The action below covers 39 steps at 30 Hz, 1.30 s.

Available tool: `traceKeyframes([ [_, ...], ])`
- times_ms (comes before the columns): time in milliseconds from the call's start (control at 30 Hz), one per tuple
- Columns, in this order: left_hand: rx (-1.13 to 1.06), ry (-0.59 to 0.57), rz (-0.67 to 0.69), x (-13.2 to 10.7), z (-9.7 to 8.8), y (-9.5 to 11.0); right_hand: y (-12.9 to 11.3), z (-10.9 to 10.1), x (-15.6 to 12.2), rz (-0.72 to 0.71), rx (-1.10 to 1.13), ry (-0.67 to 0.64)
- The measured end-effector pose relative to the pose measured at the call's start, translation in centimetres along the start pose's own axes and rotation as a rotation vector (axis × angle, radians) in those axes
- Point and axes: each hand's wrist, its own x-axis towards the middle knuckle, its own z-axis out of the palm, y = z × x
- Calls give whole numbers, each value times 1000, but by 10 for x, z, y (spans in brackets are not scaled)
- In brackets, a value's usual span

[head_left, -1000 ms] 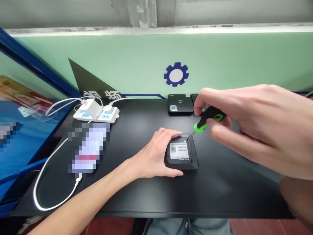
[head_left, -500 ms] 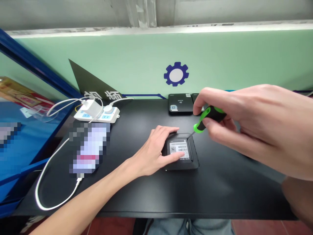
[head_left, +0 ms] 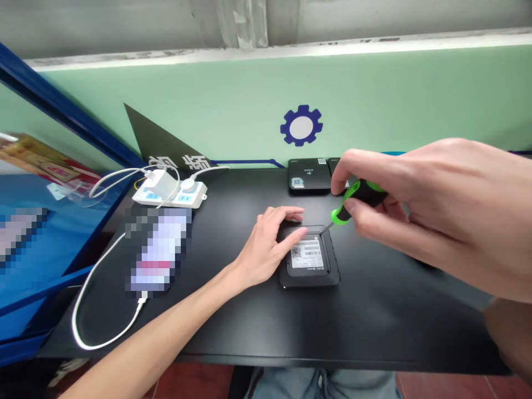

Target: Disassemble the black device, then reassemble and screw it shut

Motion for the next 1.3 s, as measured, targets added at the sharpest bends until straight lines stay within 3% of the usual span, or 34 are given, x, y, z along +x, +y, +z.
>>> traceKeyframes([
  [200,49,308,-3,4,-8,-4,-2,-1,-3,51,80,8],
  [367,-50,383,-33,4,-12,-5,3,0,4,-8,98,7],
  [467,-43,337,-128,1,-15,-1,4,2,5,26,35,8],
  [567,-14,239,-48,-1,-19,2,2,1,2,71,22,-20],
  [700,5,-161,133,-2,-25,2,0,-3,-3,64,99,-9],
  [800,37,-326,170,-3,-25,2,2,-4,-3,33,124,-20],
  [933,57,-350,168,-5,-22,2,5,-2,2,-19,75,16],
  [1033,55,-335,171,-5,-20,2,4,-1,3,23,-19,29],
  [1200,35,-330,174,-4,-20,0,1,-1,4,11,121,-1],
  [1300,40,-327,168,-4,-19,0,0,-2,7,3,40,16],
])
